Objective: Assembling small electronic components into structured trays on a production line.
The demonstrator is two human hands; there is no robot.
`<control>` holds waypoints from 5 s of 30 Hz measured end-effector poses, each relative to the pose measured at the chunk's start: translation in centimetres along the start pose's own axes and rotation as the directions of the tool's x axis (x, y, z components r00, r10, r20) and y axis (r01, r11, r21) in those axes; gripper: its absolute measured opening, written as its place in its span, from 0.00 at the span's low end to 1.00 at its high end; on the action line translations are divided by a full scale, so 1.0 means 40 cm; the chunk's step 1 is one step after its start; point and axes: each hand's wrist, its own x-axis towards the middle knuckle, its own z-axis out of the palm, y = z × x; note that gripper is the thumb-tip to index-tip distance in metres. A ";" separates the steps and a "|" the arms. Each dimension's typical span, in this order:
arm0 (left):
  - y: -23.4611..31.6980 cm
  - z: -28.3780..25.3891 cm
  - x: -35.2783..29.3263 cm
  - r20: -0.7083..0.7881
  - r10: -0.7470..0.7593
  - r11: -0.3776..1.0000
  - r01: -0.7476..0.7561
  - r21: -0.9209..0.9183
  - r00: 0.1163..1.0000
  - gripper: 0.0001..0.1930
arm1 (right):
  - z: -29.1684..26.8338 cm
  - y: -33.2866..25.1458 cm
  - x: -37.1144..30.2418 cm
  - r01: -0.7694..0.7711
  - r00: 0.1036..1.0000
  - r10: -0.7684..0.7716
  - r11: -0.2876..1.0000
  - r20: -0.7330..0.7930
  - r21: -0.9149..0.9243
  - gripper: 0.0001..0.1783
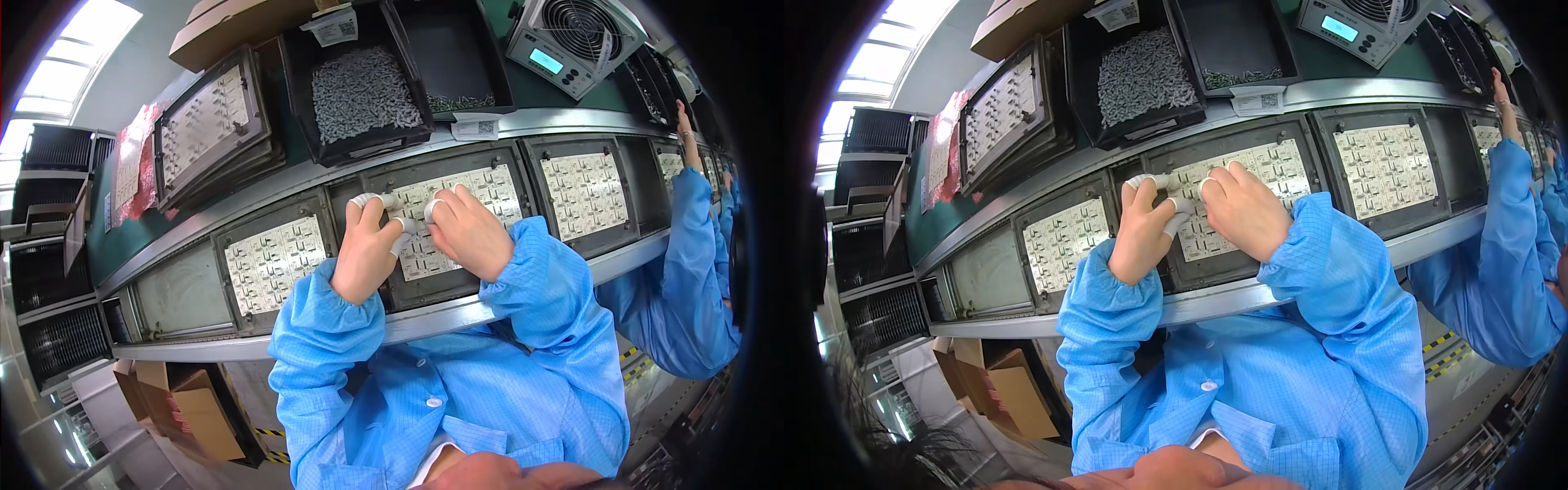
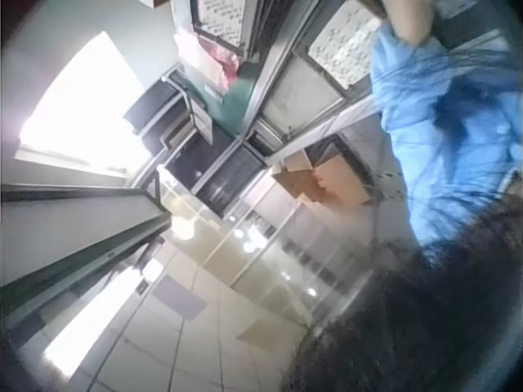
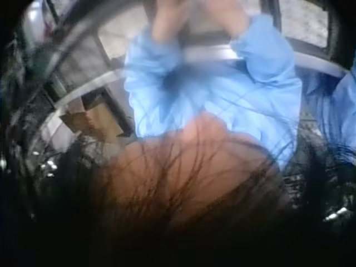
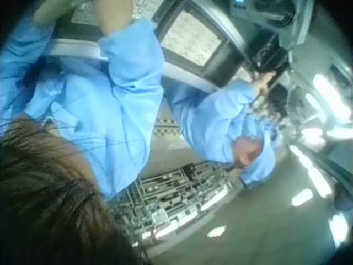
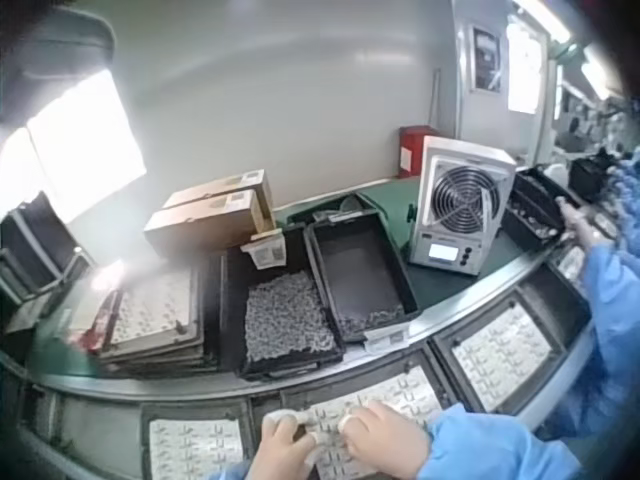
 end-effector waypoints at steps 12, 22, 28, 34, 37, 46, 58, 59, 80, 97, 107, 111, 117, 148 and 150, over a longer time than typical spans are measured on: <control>0.095 -0.004 0.035 0.183 0.183 0.839 -0.250 0.483 0.966 0.04 | -0.046 0.048 -0.005 -0.130 0.972 0.163 0.973 -0.170 0.190 0.09; 0.064 -0.027 0.048 0.267 0.191 0.887 -0.282 0.365 0.945 0.05 | -0.058 0.067 -0.014 -0.203 0.949 0.261 0.934 -0.177 0.293 0.06; 0.048 0.049 0.121 0.046 0.009 0.960 -0.021 0.279 0.999 0.09 | -0.068 0.066 -0.016 -0.207 0.953 0.252 0.946 -0.166 0.248 0.06; 0.060 0.093 0.136 0.076 0.025 0.873 -0.059 0.484 0.997 0.08 | -0.053 0.065 -0.019 -0.198 0.952 0.244 0.951 -0.184 0.237 0.06; 0.050 0.070 0.136 0.074 0.039 0.908 -0.067 0.413 0.996 0.10 | -0.052 0.057 -0.018 -0.202 0.958 0.237 0.957 -0.162 0.207 0.06; 0.049 -0.067 -0.015 -0.096 -0.177 0.980 0.167 -0.106 0.980 0.10 | 0.003 -0.055 -0.041 -0.187 0.982 0.176 0.932 0.064 0.311 0.11; 0.042 -0.058 -0.053 -0.059 -0.350 0.841 0.286 -0.459 0.935 0.10 | -0.016 -0.081 -0.030 -0.170 0.984 0.151 0.957 0.096 0.234 0.18; 0.044 -0.057 -0.056 -0.061 -0.365 0.830 0.294 -0.474 0.929 0.10 | -0.016 -0.085 -0.029 -0.166 0.985 0.151 0.963 0.087 0.212 0.18; 0.075 -0.007 -0.059 0.140 0.011 0.997 -0.001 -0.073 0.990 0.15 | -0.060 0.019 -0.015 -0.229 0.953 0.278 0.921 -0.123 0.315 0.14; 0.144 -0.031 -0.037 0.343 0.052 0.954 -0.148 0.262 0.938 0.10 | -0.057 -0.039 -0.029 -0.005 0.992 0.039 0.965 -0.123 0.261 0.08; 0.161 -0.012 -0.169 0.029 -0.433 0.895 0.427 0.126 0.901 0.29 | -0.101 -0.080 -0.064 0.192 0.979 -0.139 0.880 -0.151 0.434 0.18; 0.130 -0.002 -0.128 0.040 -0.371 0.928 0.369 0.049 0.928 0.22 | -0.087 -0.079 -0.057 0.229 0.969 -0.147 0.838 -0.199 0.495 0.17; 0.048 0.047 -0.127 0.182 -0.213 0.976 0.217 -0.004 0.960 0.21 | -0.006 -0.086 -0.033 0.238 0.932 -0.032 0.804 -0.360 0.544 0.18; 0.072 0.103 -0.218 -0.143 0.202 0.910 -0.131 0.393 0.969 0.17 | 0.414 -0.177 -0.747 -0.572 0.214 0.821 0.544 -0.529 0.613 0.05; 0.092 0.100 -0.221 -0.188 0.199 0.895 -0.100 0.435 0.962 0.17 | 0.487 -0.089 -0.842 -0.738 0.123 0.933 0.313 -0.337 0.598 0.08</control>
